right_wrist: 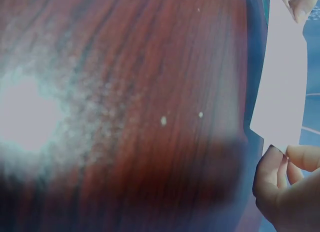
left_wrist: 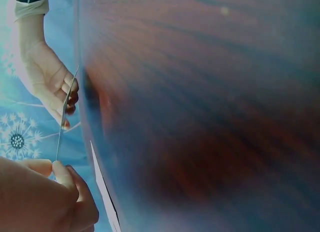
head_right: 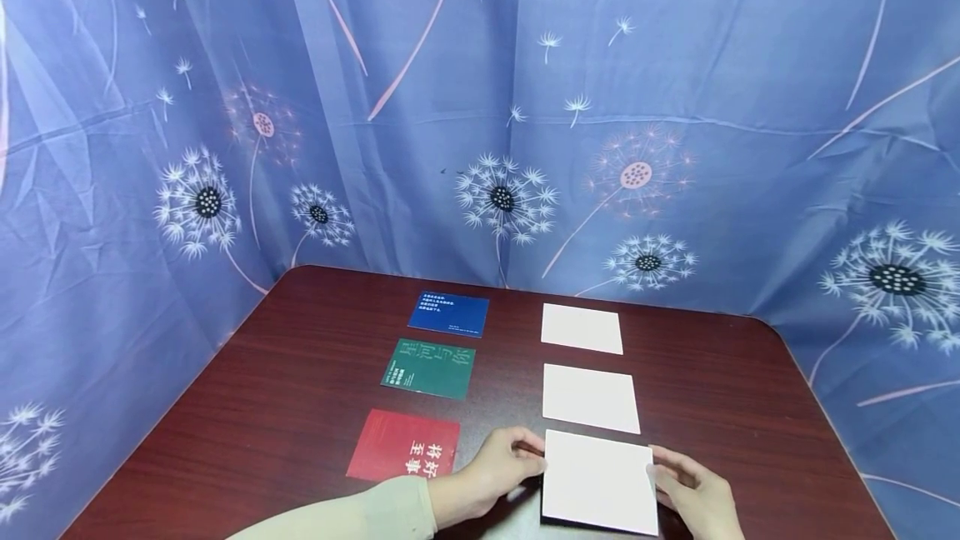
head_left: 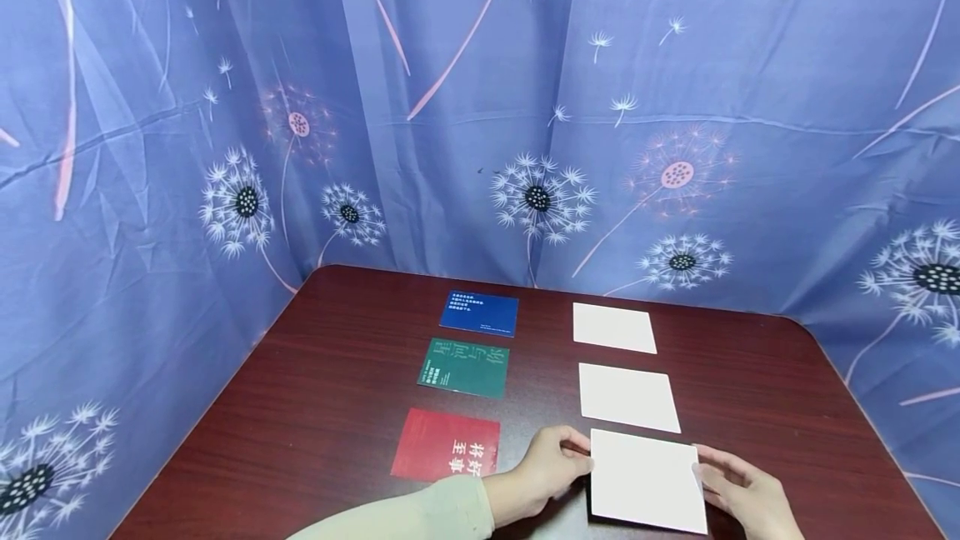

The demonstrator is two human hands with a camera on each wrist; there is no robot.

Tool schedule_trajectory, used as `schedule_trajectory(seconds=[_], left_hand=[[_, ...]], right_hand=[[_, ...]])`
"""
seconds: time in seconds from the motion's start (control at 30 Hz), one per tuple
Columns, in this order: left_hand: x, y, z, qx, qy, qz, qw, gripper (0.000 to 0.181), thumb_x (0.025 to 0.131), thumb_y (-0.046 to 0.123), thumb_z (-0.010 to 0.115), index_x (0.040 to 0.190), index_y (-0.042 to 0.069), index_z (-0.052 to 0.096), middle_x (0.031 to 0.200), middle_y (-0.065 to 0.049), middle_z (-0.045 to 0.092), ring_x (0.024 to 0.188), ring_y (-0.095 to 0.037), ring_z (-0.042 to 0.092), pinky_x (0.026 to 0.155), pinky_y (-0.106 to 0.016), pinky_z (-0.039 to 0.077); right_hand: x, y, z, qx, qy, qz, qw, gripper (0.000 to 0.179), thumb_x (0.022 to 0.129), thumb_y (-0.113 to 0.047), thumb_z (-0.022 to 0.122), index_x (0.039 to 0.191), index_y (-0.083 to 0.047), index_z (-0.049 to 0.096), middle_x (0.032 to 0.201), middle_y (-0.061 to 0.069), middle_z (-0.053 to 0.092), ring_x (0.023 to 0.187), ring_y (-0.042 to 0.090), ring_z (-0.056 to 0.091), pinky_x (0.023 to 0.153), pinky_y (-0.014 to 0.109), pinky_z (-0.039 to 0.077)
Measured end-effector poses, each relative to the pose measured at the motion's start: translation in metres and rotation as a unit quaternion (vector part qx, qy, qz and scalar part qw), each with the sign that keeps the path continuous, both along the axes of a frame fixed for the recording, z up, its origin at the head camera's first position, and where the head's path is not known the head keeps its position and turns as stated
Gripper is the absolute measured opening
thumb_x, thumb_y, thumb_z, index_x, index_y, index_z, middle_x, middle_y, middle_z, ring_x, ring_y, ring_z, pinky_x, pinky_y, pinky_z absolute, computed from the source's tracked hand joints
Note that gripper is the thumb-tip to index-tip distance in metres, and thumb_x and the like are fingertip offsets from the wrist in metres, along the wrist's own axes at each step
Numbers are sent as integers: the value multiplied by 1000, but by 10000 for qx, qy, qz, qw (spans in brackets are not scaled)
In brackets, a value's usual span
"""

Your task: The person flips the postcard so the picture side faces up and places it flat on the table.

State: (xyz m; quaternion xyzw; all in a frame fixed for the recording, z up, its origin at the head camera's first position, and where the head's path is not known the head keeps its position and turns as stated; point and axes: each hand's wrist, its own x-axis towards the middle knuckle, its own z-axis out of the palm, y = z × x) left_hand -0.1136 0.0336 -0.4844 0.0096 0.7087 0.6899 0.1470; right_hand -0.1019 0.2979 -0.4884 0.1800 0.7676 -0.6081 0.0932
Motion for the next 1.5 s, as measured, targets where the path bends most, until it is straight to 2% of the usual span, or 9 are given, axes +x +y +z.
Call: schedule_trajectory(seconds=[0.2,0.37,0.57,0.67,0.8,0.9,1.0,1.27,1.5], left_hand=[[-5,-2,4,427,40,46,9991,14,79,-12,60,88,-2,64,72,2,53,59,-7,54,55,-22,53],[-10,-5,8,608,99,52,9981,11,80,-13,60,89,-7,63,71,0,54,58,-8,55,63,-25,56],[-11,-6,9,558,139,128,9983,9,81,-11,62,87,-6,65,72,-1,56,58,-8,56,62,-24,56],[-12,-7,10,583,135,108,9982,7,82,-11,62,87,-6,64,71,0,55,58,-8,55,61,-24,56],[-14,-9,11,417,147,90,9990,6,84,-6,65,89,-5,66,70,2,55,60,-9,55,62,-26,55],[-15,-10,12,203,200,96,9995,7,85,0,67,91,-2,67,71,3,55,60,-10,57,62,-28,53],[-16,-11,13,143,234,81,9996,9,86,2,67,93,-2,67,70,3,56,59,-10,56,61,-28,53],[-16,-11,13,538,221,69,9983,13,86,-3,66,96,-10,66,69,2,56,60,-7,55,61,-23,55],[-15,-10,15,571,199,112,9981,13,85,-4,66,96,-11,66,72,2,58,63,-7,58,66,-26,56]], right_hand=[[0,-3,4,249,36,180,9995,54,89,-12,68,128,19,47,100,10,70,81,1,65,77,27,56],[1,-3,8,793,199,440,9957,53,89,-16,70,125,18,51,102,11,71,82,-3,62,74,20,53],[3,-3,5,-237,667,23,9975,17,86,-3,70,103,-2,70,85,-5,71,79,3,66,71,24,56],[4,-3,7,-667,681,-119,9954,17,85,-4,71,94,-19,73,85,-8,71,81,3,66,72,26,57],[3,-4,11,-701,437,-172,9964,15,86,-11,72,92,-25,72,85,-12,70,83,1,66,75,25,56],[3,-5,13,-672,456,-254,9964,12,86,-10,72,94,-19,74,83,-11,71,82,2,66,74,25,56],[4,-6,14,-900,773,-336,9924,13,85,-5,72,94,-14,76,83,-8,72,81,4,67,73,25,56],[5,-5,12,-1646,1931,-252,9669,19,84,11,65,96,-1,75,87,1,74,80,10,70,70,24,56],[7,-5,14,-1860,1924,-347,9629,20,83,11,66,97,0,76,90,-1,74,81,8,70,72,25,56]])
